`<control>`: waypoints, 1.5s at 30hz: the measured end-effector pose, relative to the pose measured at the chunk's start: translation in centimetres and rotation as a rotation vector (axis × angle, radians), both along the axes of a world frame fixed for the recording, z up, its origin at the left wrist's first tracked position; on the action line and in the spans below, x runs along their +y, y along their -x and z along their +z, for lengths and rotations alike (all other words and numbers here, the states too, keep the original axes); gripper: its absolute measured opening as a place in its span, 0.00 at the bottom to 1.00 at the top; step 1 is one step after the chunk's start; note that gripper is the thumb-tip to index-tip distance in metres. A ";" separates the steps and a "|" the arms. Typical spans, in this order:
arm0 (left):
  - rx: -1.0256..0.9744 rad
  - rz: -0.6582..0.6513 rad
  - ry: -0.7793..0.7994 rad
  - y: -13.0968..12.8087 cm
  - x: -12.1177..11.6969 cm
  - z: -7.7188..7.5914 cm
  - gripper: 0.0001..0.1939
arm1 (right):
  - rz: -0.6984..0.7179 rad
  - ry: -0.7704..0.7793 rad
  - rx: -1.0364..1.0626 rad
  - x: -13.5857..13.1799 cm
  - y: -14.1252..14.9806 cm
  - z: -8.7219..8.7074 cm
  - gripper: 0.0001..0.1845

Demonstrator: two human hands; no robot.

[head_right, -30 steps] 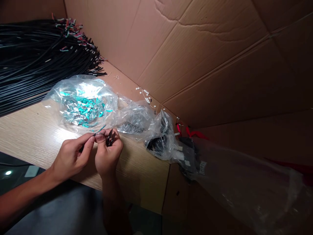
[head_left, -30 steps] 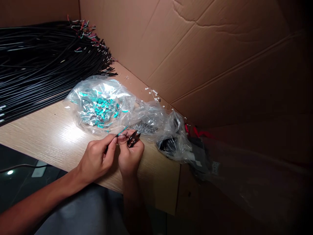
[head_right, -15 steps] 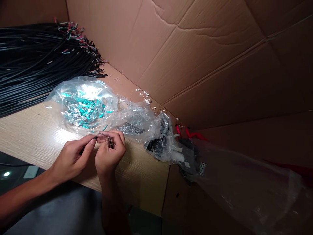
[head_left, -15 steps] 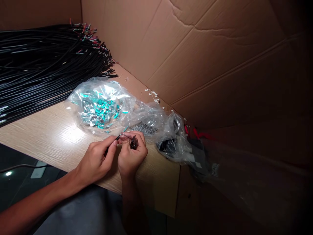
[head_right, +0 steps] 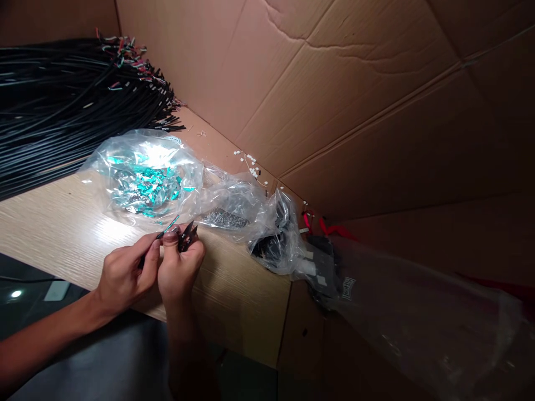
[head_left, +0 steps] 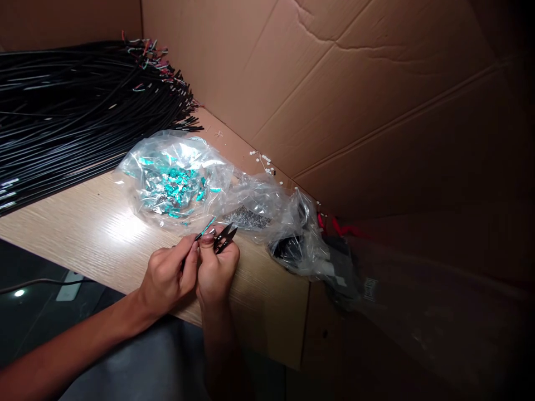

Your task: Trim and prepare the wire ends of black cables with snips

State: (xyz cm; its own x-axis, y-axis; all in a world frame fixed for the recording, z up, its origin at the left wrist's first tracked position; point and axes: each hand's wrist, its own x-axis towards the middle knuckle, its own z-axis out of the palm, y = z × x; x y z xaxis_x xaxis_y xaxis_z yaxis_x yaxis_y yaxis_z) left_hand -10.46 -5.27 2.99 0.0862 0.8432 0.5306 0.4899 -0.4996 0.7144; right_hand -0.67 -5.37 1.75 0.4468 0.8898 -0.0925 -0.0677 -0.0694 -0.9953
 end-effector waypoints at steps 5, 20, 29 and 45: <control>-0.054 0.001 0.085 0.1 0.5 0.4 0.09 | 0.018 -0.078 0.006 0.6 -0.3 0.7 0.15; -0.283 -0.280 0.469 1.3 0.6 1.5 0.15 | -0.090 -0.406 -0.605 1.3 -0.7 2.5 0.08; -0.409 -0.356 0.849 2.4 1.1 1.6 0.23 | 0.028 -0.438 -0.676 1.6 -0.9 3.1 0.12; -0.290 -0.227 0.605 1.6 1.6 1.7 0.17 | 0.054 -0.275 -0.351 2.0 -1.2 2.5 0.04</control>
State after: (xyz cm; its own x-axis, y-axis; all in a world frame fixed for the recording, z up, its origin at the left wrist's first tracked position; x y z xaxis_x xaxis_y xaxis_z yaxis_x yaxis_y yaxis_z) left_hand -12.03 -3.66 4.67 0.2211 0.9752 0.0025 0.1688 -0.0408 0.9848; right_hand 0.55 -3.37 4.29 0.3613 0.8829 0.2998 0.2735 0.2071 -0.9393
